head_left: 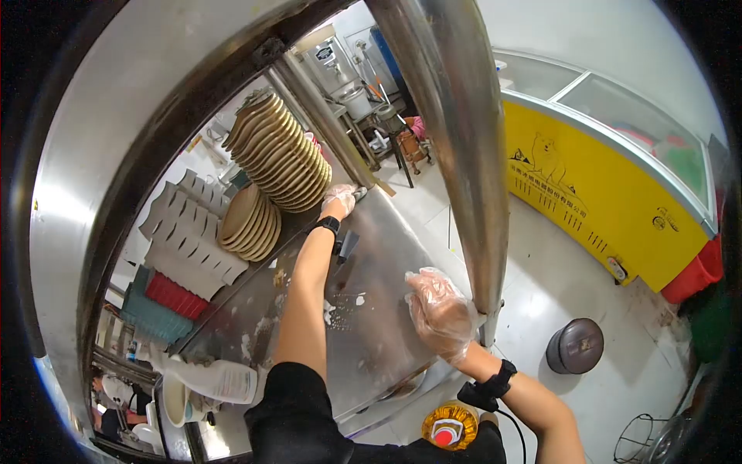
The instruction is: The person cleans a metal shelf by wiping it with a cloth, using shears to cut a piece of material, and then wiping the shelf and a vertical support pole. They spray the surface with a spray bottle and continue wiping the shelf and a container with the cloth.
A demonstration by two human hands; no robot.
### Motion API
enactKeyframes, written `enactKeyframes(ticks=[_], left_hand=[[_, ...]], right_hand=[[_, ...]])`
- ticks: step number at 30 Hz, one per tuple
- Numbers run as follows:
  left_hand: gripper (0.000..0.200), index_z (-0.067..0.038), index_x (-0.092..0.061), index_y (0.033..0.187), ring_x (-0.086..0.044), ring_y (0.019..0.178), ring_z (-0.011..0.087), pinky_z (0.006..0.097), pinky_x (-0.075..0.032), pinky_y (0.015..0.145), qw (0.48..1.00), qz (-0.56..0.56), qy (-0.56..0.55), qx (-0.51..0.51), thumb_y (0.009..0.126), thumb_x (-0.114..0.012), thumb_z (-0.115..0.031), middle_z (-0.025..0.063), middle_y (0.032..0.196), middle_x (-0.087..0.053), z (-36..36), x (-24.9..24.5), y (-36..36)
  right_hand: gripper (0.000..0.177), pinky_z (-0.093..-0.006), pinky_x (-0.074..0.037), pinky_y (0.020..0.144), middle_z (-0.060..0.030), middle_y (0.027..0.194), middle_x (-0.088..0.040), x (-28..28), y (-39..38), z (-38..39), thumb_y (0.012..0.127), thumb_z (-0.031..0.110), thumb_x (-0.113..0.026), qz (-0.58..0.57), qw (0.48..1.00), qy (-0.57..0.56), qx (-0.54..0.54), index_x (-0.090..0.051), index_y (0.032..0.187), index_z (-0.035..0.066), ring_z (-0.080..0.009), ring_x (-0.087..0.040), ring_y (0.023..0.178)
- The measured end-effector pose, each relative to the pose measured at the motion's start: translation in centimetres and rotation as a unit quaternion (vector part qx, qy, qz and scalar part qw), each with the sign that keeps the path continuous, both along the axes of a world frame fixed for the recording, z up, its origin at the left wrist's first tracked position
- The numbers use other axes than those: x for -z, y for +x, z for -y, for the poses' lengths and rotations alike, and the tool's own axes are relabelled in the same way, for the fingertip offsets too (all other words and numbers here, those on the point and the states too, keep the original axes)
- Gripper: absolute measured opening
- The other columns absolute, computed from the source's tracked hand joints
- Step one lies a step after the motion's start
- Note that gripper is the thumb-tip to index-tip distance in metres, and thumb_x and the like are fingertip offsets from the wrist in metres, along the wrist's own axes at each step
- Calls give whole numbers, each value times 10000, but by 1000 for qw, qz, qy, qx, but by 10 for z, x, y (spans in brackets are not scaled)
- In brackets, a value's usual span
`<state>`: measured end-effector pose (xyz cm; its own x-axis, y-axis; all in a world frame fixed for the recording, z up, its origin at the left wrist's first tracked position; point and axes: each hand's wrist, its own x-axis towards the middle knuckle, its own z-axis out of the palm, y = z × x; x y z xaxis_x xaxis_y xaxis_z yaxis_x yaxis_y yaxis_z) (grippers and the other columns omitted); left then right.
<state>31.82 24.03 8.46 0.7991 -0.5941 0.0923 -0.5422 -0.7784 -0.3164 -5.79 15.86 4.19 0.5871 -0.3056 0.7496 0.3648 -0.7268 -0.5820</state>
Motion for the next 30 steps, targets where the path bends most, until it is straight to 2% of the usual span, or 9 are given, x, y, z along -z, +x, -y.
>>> enactKeyframes(ticks=[5, 11, 12, 14, 15, 20, 21, 27, 30], left_hand=[[531, -70, -608, 1299, -597, 1202, 291, 360, -469, 1036, 932, -177, -154, 275, 822, -485, 129, 147, 1305, -623, -44, 12, -2], [501, -93, -613, 1305, -575, 1239, 300, 372, -441, 1075, 938, -173, -124, 274, 842, -554, 88, 157, 1330, -604, -76, -10, -53], [481, -86, -645, 1262, -594, 1208, 308, 379, -461, 1044, 860, -339, -331, 190, 835, -522, 98, 161, 1321, -610, -67, 2, -42], [467, -80, -671, 1220, -618, 1164, 310, 382, -480, 1009, 963, -133, -133, 195, 823, -498, 95, 160, 1296, -629, -54, -11, -40], [485, -77, -671, 1215, -630, 1131, 312, 381, -490, 996, 954, -156, -203, 155, 803, -483, 98, 147, 1256, -654, -48, 4, -17], [351, -120, -682, 1212, -619, 1134, 267, 370, -473, 981, 998, 1, 45, 52, 910, -502, -111, 105, 1218, -668, -13, 26, 45], [356, -114, -675, 1224, -608, 1152, 277, 369, -469, 988, 998, -48, -40, -15, 928, -476, -115, 102, 1248, -657, -6, 16, 33], [445, -136, -672, 1221, -621, 1127, 323, 381, -488, 974, 938, -147, -124, 290, 828, -547, 31, 130, 1244, -656, -29, 8, -2], [441, -133, -667, 1232, -620, 1128, 340, 377, -490, 982, 943, -129, -121, 281, 839, -583, 50, 169, 1198, -665, -44, -10, -74]], right_hand=[[326, -442, -521, 898, -168, 975, -657, -2, -1, -1, 788, -27, -677, 17, 1000, -12, -3, -609, 1106, 5, -379, -634, 1008], [271, -410, -554, 847, -142, 919, -678, -2, 0, -1, 801, 62, -703, 17, 999, -45, 22, -638, 1064, 44, -335, -670, 982], [271, -410, -554, 847, -142, 919, -678, -1, 0, -1, 801, 62, -703, 17, 999, -45, 23, -638, 1064, 44, -335, -670, 982], [329, -431, -533, 872, -152, 969, -662, 1, 0, -2, 780, -12, -692, 14, 1000, -23, 0, -615, 1098, 23, -369, -645, 998], [329, -431, -533, 872, -152, 969, -662, 0, -1, -1, 780, -12, -692, 13, 1000, -24, 4, -615, 1098, 23, -369, -645, 998], [322, -416, -544, 847, -145, 951, -667, -2, 0, -1, 775, -5, -694, 12, 999, -31, 14, -625, 1087, 40, -347, -659, 987], [321, -416, -545, 842, -148, 945, -667, -2, -1, 0, 775, -5, -694, 16, 999, -32, 9, -626, 1085, 40, -347, -661, 983], [311, -409, -551, 827, -130, 921, -664, 1, 0, 0, 766, -14, -698, 25, 999, -37, 6, -623, 1063, 39, -337, -665, 970], [294, -404, -556, 814, -110, 920, -659, 0, -1, -2, 765, -19, -696, 19, 998, -57, 18, -623, 1042, 46, -328, -668, 959]])
